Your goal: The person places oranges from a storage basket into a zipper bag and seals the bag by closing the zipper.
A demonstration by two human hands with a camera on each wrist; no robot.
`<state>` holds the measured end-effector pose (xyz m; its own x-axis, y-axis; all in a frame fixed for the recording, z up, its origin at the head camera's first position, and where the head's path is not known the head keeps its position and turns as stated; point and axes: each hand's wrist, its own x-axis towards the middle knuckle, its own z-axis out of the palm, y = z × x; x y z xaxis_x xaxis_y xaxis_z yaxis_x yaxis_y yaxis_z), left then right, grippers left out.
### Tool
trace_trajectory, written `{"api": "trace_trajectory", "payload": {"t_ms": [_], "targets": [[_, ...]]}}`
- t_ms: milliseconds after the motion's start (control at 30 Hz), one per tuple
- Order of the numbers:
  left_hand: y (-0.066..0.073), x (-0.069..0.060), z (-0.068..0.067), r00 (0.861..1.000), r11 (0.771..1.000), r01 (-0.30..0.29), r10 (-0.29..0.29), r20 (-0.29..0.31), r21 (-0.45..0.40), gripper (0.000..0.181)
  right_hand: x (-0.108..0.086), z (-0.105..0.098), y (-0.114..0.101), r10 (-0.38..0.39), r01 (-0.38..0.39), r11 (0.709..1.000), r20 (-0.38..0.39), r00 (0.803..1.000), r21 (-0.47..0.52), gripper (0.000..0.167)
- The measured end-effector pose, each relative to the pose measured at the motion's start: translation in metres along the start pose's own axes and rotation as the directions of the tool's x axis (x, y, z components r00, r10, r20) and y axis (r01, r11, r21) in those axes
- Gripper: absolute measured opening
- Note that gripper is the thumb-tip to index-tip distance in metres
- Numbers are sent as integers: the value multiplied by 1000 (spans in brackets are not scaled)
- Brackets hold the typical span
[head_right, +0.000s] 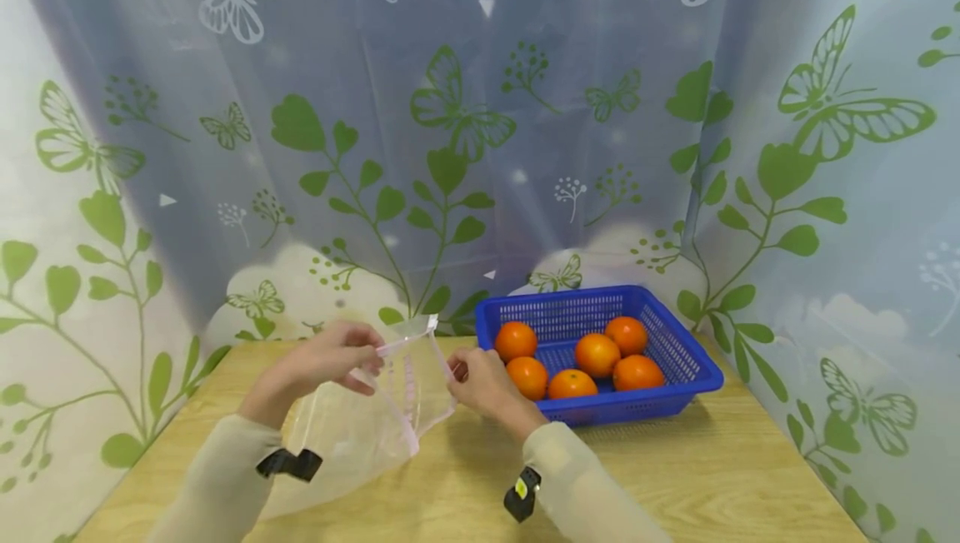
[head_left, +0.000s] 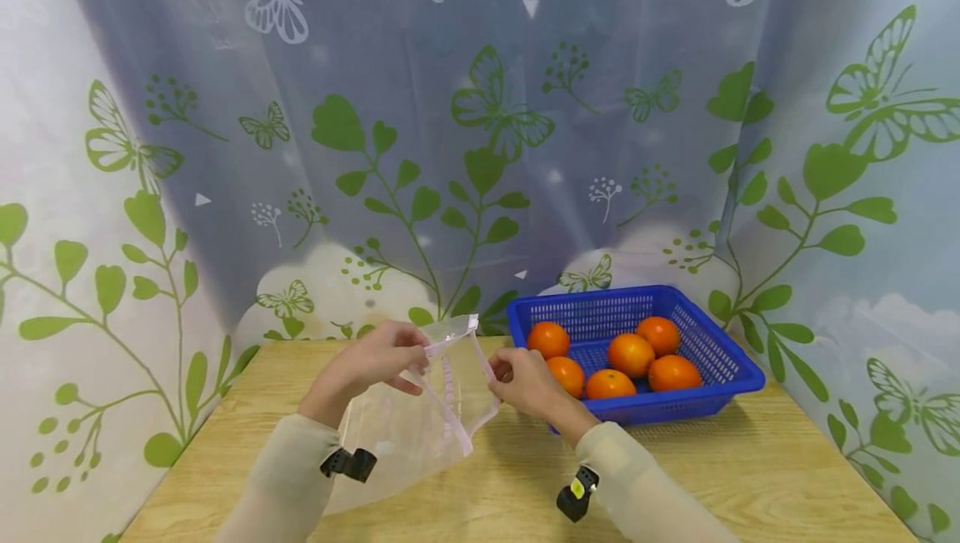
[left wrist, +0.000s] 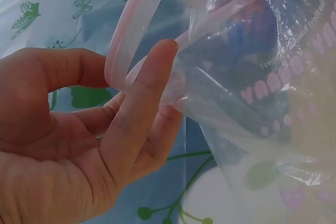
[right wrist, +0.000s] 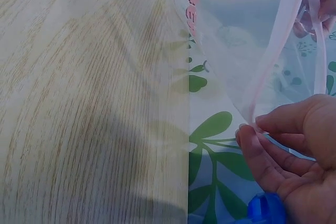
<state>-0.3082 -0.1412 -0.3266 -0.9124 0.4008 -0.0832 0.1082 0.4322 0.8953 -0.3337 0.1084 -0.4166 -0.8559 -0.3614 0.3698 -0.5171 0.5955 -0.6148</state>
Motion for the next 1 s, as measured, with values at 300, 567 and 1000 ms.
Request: {"api": "trace_trajectory", "payload": {"t_ms": [300,567,1000], "targets": [[-10,3,9,1000,999,2,-1,7,-50,28,-5,-3,-1,30,-30,999,1,1000,36,16],[-16,3,16,1000,997,0,-2,-19,-75,25,-13,-12,-2,22,-22,998,-5,1000,59,19],[-28,0,25,998,987,-17,6,-67,-162,23,-18,-21,6,48,-46,996,-25,999,81,17]]}}
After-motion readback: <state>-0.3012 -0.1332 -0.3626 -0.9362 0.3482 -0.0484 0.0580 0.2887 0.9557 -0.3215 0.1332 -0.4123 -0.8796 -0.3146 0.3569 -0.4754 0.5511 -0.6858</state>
